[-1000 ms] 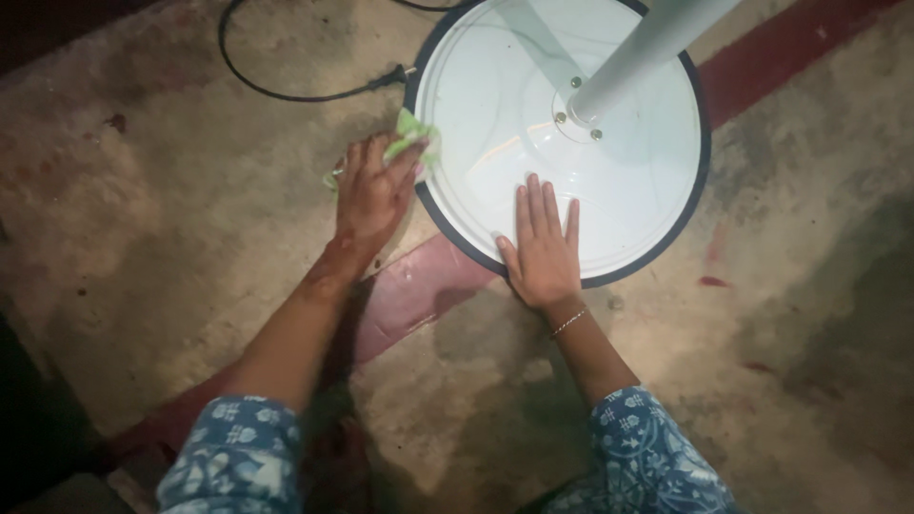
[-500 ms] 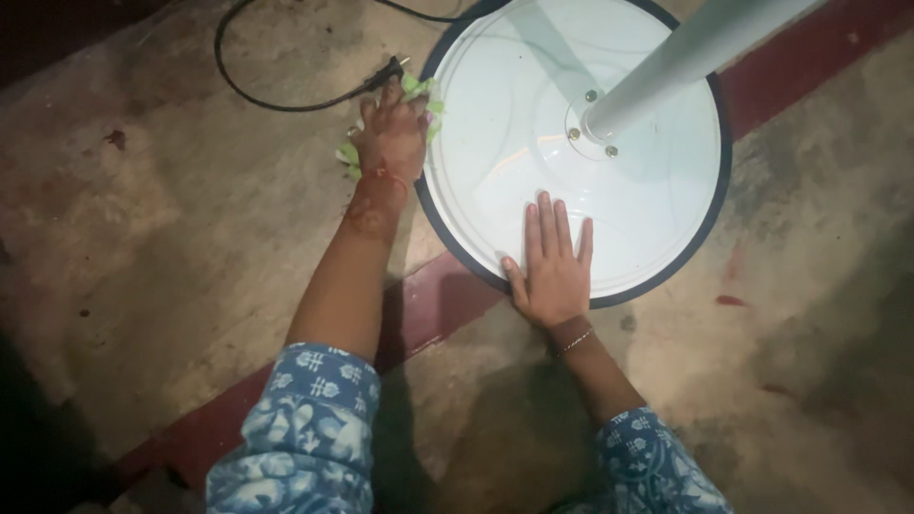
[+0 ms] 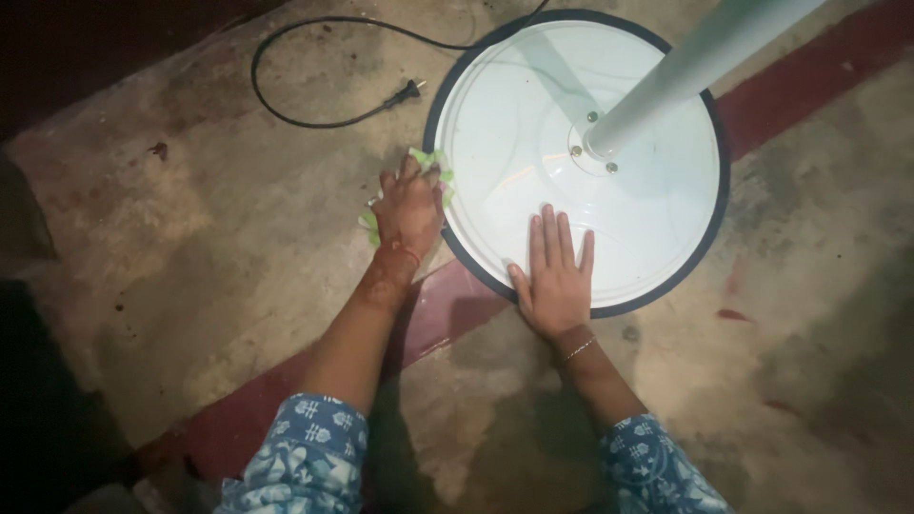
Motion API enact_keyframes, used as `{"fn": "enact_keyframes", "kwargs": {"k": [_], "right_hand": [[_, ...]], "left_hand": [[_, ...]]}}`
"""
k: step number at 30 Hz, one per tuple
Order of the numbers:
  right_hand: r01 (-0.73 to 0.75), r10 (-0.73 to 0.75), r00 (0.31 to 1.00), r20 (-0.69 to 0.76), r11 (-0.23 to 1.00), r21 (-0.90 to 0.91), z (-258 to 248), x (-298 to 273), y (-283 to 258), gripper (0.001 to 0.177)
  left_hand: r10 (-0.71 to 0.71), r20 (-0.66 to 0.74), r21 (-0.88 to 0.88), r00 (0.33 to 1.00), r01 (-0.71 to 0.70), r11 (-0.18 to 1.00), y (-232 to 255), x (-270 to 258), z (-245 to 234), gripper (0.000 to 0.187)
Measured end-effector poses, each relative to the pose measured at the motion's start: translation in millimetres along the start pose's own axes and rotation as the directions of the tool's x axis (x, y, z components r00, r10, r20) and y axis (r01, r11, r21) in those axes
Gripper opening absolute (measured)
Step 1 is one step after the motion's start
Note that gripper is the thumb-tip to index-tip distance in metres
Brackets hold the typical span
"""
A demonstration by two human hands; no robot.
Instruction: The person wipes the base, stand, motor housing, and front grill of a standing fan using a green cloth. They then wipe the top surface of a television set with the same cloth.
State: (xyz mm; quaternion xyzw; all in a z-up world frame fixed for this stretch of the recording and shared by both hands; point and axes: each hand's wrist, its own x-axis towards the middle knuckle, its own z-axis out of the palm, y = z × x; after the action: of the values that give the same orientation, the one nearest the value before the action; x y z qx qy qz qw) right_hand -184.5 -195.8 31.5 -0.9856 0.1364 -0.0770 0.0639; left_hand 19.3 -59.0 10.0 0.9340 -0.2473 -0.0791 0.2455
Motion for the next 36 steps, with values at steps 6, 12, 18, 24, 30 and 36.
{"fn": "enact_keyframes", "kwargs": {"k": [6,12,18,24,30,36], "right_hand": [[-0.008,0.007,1.0,0.027,0.999,0.052,-3.7,0.9,-0.7,0.073],[-0.045,0.037,0.998,0.045,0.982,0.184,-6.4,-0.1,-1.7,0.068],[-0.096,0.085,0.995,0.052,0.963,0.251,-2.0,-3.1,-1.2,0.061],[-0.172,0.162,0.985,0.059,0.89,0.422,-13.7,-7.4,-3.7,0.046],[-0.389,0.52,0.841,0.149,0.391,0.835,-37.5,-7.1,-12.3,0.062],[-0.002,0.506,0.854,-0.121,0.236,0.972,-42.7,-5.5,-8.1,0.064]], "left_hand": [[-0.019,0.038,0.011,0.999,0.018,1.0,19.4,-46.9,-5.4,0.034],[-0.051,0.078,0.082,0.996,0.045,0.996,38.9,-76.6,4.0,0.033],[-0.008,0.024,-0.003,1.0,0.008,1.0,48.7,-98.9,7.6,0.033],[0.015,0.25,-0.075,0.968,0.004,0.997,50.1,-79.8,6.8,0.025],[0.193,0.159,-0.53,0.968,-0.081,0.844,88.4,-59.4,15.0,0.039],[0.132,0.287,-0.836,0.949,0.181,0.519,152.8,-62.7,21.5,0.047]]}}
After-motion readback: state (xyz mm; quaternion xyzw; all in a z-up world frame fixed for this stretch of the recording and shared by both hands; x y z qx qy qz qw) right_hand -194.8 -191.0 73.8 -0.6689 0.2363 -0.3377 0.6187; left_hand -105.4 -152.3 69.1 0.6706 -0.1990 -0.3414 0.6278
